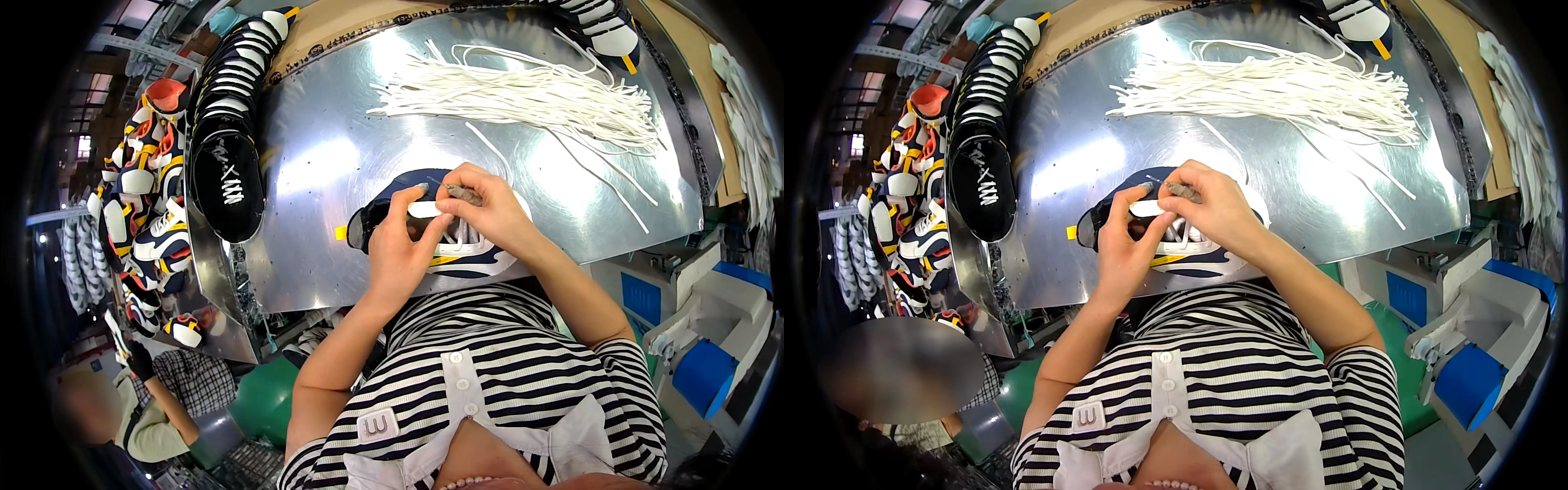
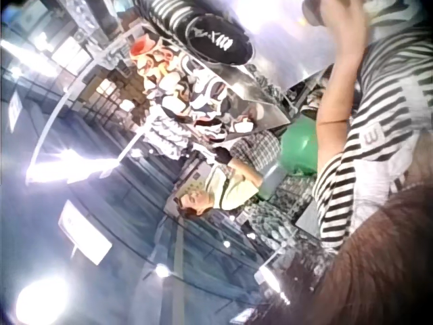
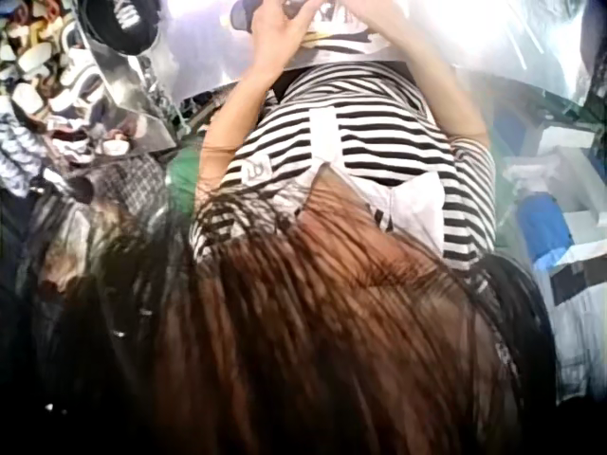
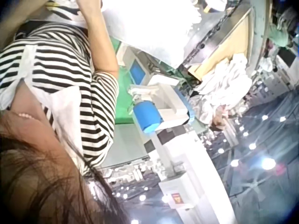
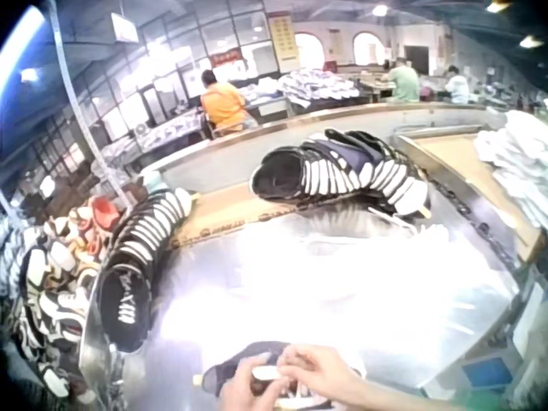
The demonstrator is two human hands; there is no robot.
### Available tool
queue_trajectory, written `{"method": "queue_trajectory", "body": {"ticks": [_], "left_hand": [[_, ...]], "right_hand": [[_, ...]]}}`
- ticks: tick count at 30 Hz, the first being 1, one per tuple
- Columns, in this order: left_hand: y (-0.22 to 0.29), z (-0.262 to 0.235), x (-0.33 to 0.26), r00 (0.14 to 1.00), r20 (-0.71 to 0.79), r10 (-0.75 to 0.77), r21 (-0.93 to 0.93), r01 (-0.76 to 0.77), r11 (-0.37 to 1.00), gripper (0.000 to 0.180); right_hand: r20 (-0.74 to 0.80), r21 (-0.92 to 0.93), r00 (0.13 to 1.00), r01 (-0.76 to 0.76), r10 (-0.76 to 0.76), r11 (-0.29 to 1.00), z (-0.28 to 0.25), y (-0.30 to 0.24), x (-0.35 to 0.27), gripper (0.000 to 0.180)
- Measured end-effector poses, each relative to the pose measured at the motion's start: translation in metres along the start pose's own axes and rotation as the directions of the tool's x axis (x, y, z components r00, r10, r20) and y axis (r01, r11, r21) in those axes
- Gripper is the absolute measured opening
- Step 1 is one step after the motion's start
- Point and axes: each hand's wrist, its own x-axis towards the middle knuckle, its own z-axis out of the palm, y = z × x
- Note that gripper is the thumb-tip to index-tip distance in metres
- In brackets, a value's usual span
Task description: The person laces a sneaker upper by hand. They thread a long white lace through the eyelets of the shoe, pulling it through each hole and adjusting the tension before placing the shoe on a stack.
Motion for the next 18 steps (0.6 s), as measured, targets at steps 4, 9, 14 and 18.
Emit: {"method": "queue_trajectory", "body": {"ticks": [4, 9, 14, 18], "left_hand": [[-0.019, 0.01, 0.001, 0.979, -0.128, 0.158, -0.066, -0.168, 0.984, 0.043], [-0.014, 0.008, -0.002, 0.991, -0.064, 0.12, -0.031, -0.122, 0.992, 0.04], [-0.011, 0.011, -0.005, 0.985, -0.041, 0.169, 0.003, -0.169, 0.986, 0.041], [-0.007, 0.016, -0.017, 0.958, -0.034, 0.284, 0.092, -0.28, 0.956, 0.043]], "right_hand": [[-0.111, 0.019, 0.987, 0.121, -0.118, 0.992, -0.003, -0.005, -0.019, 0.027], [-0.047, -0.295, 0.997, 0.04, -0.056, 0.955, -0.012, -0.023, -0.049, 0.015], [-0.025, -0.454, 0.993, 0.09, -0.114, 0.886, -0.01, -0.012, -0.045, 0.019], [-0.044, -0.674, 0.977, 0.124, -0.207, 0.728, 0.016, -0.014, -0.035, 0.027]]}}
